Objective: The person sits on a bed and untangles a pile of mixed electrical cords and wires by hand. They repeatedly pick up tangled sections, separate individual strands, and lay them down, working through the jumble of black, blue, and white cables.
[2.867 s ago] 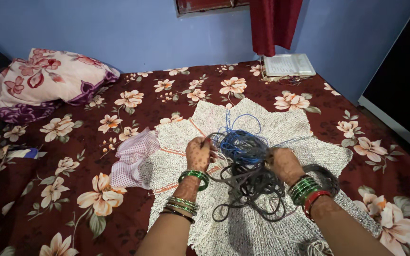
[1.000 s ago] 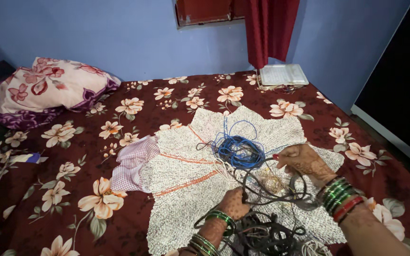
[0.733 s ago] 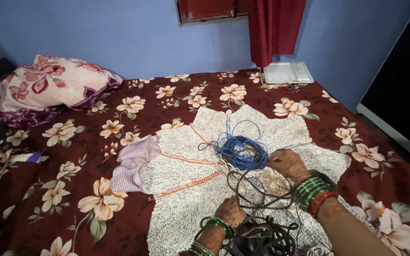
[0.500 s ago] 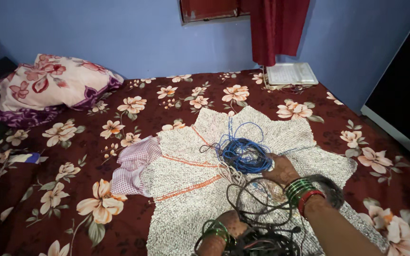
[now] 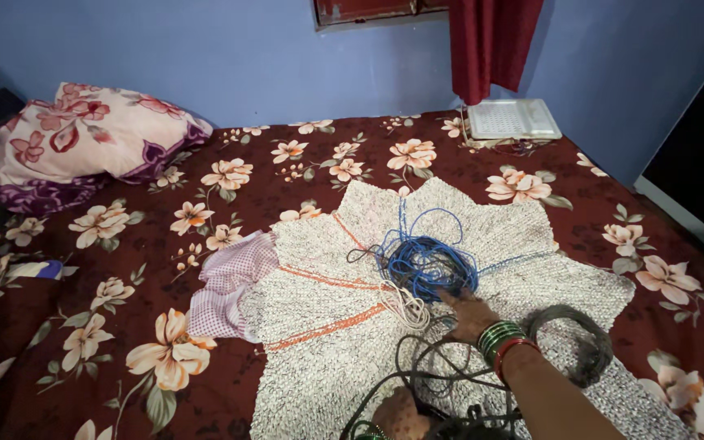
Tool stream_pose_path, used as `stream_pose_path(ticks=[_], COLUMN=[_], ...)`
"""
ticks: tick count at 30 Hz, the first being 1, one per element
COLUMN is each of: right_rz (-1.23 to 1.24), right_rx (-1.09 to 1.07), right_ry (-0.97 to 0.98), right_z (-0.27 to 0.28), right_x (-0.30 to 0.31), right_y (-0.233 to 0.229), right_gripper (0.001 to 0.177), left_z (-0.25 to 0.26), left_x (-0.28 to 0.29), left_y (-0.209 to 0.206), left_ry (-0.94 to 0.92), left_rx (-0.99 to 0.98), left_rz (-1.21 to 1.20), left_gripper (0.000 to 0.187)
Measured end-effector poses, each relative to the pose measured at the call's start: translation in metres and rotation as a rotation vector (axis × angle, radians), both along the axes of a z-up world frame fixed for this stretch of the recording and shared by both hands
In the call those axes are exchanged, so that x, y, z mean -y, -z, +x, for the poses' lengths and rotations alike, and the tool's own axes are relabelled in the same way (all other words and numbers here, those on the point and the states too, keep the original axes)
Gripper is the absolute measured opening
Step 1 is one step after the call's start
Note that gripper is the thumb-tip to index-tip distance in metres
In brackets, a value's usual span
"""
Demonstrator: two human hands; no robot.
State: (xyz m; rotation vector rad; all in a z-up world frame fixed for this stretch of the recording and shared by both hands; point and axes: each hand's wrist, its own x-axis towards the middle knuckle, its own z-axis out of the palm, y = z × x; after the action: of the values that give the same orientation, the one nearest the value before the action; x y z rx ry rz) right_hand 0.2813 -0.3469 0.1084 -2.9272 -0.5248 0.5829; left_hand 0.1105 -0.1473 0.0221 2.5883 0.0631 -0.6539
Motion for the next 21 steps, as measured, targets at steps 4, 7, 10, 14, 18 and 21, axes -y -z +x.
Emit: stream_pose_path(ticks=[4,7,10,14,18,21], right_rz=[-0.108,1.219,1.405,0.389,0.772,1.798], right_rx=[-0.05,-0.455,-0.383,0.5,0.578,0.205], right_ry=[0.119,1.03,0.865,0.141,0.298,0.208], right_z=[-0.01,0.007,0.02,0.014,-0.018,-0.043], right_x=[-0.004,-0.007,-0.002,0.007,0.003,0.001], right_y=[-0.013,0.017,0.041,0.002,-0.099,-0.175], right_gripper=[0.119,0.087,0.062,0.062,0.049,0.016], left_z=[-0.002,-0.002,-0.001,-0.001,-0.011,-0.024], left_x=[0.001,0.0,0.003,0.009,0.012,0.011], left_y=[-0.002,-0.011,-0.022,-0.016,-0.012,-0.045], left_ry=[-0.008,-0.017,-0.029,-0.064,-0.183,-0.334], left_rx=[-0.001,0.002,0.017,0.054,0.156,0.373], left_rz=[-0.008,-0.016,-0.028,-0.059,-0.119,-0.175], left_gripper=[0.059,0.061,0.063,0.065,0.067,0.067])
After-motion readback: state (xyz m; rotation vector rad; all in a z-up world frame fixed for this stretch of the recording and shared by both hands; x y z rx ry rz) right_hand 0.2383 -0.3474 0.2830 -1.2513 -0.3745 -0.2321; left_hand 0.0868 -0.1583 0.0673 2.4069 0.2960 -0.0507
